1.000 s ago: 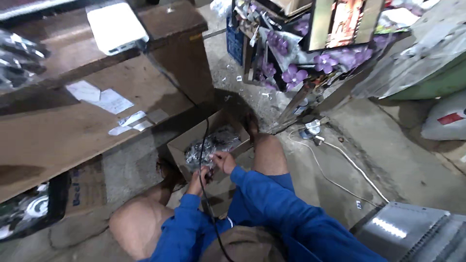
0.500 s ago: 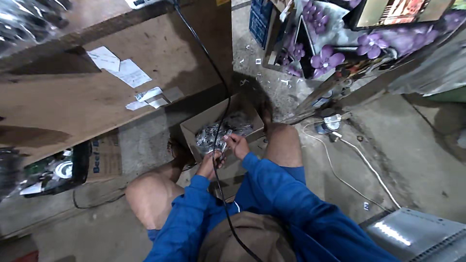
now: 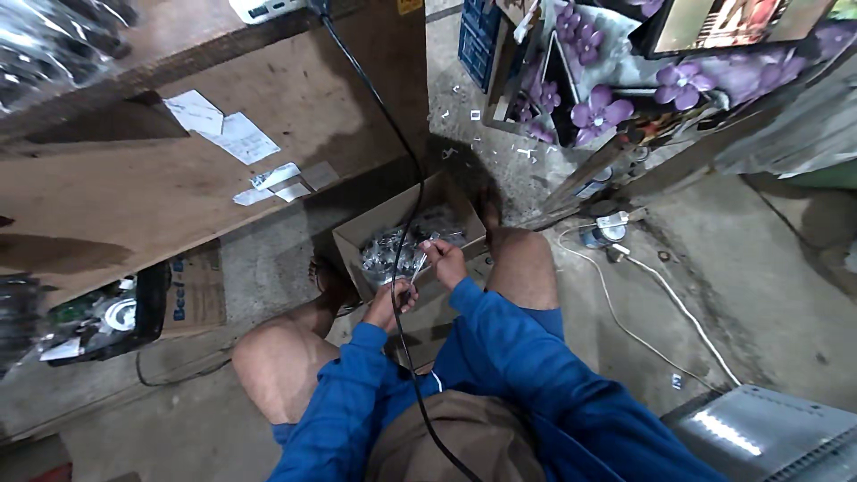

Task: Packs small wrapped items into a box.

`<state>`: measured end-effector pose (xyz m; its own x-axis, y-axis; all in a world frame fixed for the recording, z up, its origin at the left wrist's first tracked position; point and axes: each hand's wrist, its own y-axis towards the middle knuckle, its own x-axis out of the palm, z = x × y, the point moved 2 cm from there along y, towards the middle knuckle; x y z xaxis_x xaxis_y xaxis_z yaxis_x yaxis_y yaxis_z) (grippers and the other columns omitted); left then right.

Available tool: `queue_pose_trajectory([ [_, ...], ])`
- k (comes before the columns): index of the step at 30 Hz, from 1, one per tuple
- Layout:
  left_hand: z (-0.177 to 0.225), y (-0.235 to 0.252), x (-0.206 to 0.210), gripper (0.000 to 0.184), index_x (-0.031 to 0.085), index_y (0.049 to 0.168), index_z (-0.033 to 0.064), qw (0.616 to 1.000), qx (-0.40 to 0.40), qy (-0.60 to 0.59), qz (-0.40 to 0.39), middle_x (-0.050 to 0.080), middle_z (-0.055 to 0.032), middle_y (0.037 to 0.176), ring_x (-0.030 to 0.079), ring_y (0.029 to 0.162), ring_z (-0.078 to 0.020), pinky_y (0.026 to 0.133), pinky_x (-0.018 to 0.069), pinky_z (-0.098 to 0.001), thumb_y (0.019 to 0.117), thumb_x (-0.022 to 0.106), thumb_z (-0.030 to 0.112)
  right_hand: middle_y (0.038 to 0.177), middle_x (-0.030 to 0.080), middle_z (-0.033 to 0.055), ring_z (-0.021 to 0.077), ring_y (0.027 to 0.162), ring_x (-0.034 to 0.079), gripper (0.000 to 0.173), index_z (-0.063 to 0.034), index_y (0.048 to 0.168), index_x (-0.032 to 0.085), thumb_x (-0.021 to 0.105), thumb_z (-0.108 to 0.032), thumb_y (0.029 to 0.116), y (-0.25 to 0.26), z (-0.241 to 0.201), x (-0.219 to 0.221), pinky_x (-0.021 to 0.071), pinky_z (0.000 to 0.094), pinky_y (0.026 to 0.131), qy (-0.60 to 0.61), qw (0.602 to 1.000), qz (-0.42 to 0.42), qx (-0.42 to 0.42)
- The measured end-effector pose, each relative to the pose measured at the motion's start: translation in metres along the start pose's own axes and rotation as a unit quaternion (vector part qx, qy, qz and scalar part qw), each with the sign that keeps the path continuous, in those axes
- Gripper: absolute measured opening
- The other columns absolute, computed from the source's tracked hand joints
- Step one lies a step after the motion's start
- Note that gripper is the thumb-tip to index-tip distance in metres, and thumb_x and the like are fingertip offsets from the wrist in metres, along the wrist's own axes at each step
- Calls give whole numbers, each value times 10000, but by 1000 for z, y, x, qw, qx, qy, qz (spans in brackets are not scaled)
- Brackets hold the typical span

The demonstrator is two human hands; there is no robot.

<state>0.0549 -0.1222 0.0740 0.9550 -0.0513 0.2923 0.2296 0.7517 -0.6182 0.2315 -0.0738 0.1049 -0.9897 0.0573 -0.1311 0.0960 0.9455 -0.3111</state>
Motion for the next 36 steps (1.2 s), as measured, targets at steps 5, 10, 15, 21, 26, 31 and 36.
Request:
queue_pose_trajectory([
  [5,-2,-2,-8,181,582,1127,8,1000,10,9,20,689,-130,881,618,626,-146,497,473,-237,1042,438,78,1036,706,114,204,823,679,365,-76,1271,668,520,-355,1086,4,3,0,585,388,778,63,996,-12,57],
  [10,24,-34,-21,169,497,1186,47,988,73,-107,79,663,-141,952,630,675,-188,548,520,-301,1055,393,71,1072,714,123,210,821,705,410,-71,1340,622,455,-364,1108,10,14,-3,604,386,738,88,991,6,98],
  [15,72,-99,-35,195,558,1114,76,929,325,-172,41,663,-174,1162,692,783,-264,720,613,-444,971,470,-23,1031,697,106,184,748,675,391,-59,1279,653,445,-346,1113,7,12,2,590,361,681,82,992,-16,92],
  [21,200,-198,-15,297,668,1272,31,796,570,186,83,630,-185,1340,675,1106,-308,938,587,-473,1005,594,137,1012,694,118,204,762,671,405,-44,1269,654,429,-346,1118,7,15,7,584,396,711,54,994,-49,83],
  [26,311,-258,20,359,622,1372,45,630,635,404,191,591,-111,1435,593,1262,-259,990,552,-409,1031,531,114,1046,704,150,237,797,691,402,-14,1271,640,437,-325,1117,3,11,7,590,431,735,53,993,-73,76],
  [31,405,-241,24,378,644,1363,122,646,569,438,259,700,-20,1173,647,870,-59,764,550,-251,1003,536,82,1062,704,143,225,806,679,416,-31,1284,643,443,-354,1114,1,7,7,577,428,741,30,994,-69,85],
  [36,449,-217,30,371,680,1304,134,737,498,364,278,685,-1,1255,567,634,-58,537,461,-226,975,542,31,1073,715,135,242,896,704,407,-51,1253,669,444,-360,1112,0,4,2,583,463,830,14,994,-71,82],
])
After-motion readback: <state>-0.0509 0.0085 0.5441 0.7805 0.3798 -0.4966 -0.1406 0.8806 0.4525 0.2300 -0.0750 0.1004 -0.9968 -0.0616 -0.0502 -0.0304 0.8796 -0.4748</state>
